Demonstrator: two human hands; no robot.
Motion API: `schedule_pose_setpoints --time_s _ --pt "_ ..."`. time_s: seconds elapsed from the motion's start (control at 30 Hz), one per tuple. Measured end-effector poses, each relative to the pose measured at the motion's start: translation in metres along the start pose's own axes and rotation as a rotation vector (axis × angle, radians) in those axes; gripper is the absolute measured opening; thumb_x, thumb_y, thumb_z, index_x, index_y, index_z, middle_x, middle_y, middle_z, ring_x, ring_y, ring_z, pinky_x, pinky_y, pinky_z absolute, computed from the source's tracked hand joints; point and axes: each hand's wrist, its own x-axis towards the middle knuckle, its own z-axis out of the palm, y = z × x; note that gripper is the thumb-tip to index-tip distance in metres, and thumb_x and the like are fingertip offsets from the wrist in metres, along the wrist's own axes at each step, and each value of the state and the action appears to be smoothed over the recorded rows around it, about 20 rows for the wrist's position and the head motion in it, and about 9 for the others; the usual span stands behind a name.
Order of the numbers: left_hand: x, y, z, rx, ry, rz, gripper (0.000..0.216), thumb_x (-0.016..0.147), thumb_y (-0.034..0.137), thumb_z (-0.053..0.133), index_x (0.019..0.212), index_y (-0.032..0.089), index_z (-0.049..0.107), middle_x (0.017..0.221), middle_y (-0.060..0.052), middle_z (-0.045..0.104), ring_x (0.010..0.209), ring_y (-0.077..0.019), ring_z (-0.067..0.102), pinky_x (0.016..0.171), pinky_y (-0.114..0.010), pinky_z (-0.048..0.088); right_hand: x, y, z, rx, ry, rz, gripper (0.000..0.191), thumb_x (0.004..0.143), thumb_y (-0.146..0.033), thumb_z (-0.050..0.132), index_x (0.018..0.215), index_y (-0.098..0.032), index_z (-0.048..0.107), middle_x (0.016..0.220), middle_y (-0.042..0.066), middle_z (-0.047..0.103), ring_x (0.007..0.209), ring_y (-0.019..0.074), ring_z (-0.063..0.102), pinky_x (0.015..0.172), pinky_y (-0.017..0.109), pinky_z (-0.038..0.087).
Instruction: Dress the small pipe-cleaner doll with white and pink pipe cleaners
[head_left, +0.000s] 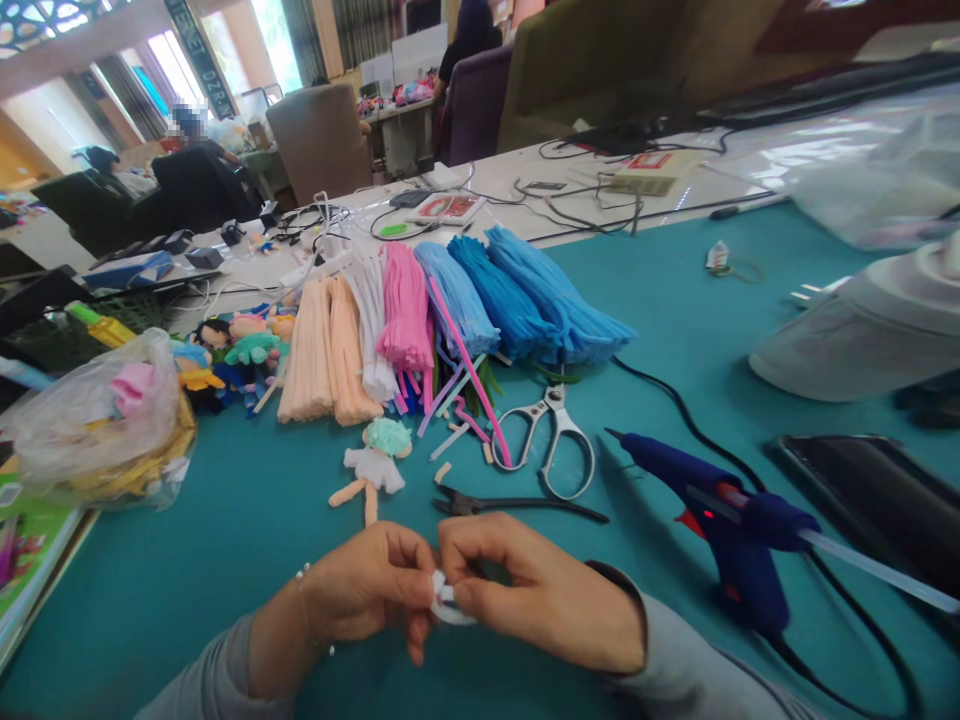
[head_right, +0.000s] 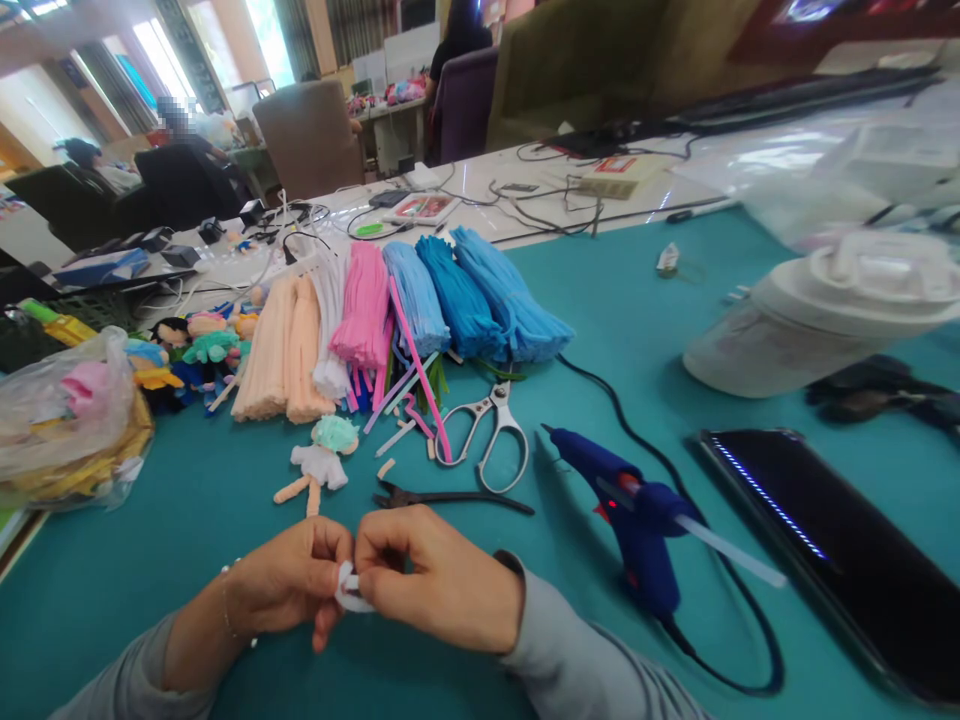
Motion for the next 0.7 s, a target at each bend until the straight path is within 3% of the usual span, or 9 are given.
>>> schedule_pose_setpoints --time_s 0.37,0.7 --pt "-0.0021 0.0037 0.0007 0.033 0.006 -0.113 0.039 0.042 0.030 0.086 0.065 0.007 0.064 0.052 -0.002 0.063 0.037 -0.0091 0.055 0.035 -0.018 0.048 -0.0021 0.0009 0.0041 -0.104 0.019 -0.111 0.013 0.069 -0.008 0.048 0.060 -0.017 0.045 0.057 -0.005 0.043 0.054 0.0084 0.040 0.052 0.021 0.033" --pt "-0.0022 0.0046 0.0020 0.060 0.037 -0.163 0.036 0.038 0.027 0.086 0.058 0.007 0.063 0.048 -0.001 0.061 0.035 -0.0085 0.054 0.033 -0.017 0.046 -0.0018 0.0039 0.0042 -0.182 0.011 -0.156 0.014 0.066 -0.007 0.050 0.059 -0.018 0.044 0.057 -0.006 0.044 0.053 0.0078 0.041 0.051 0.019 0.034"
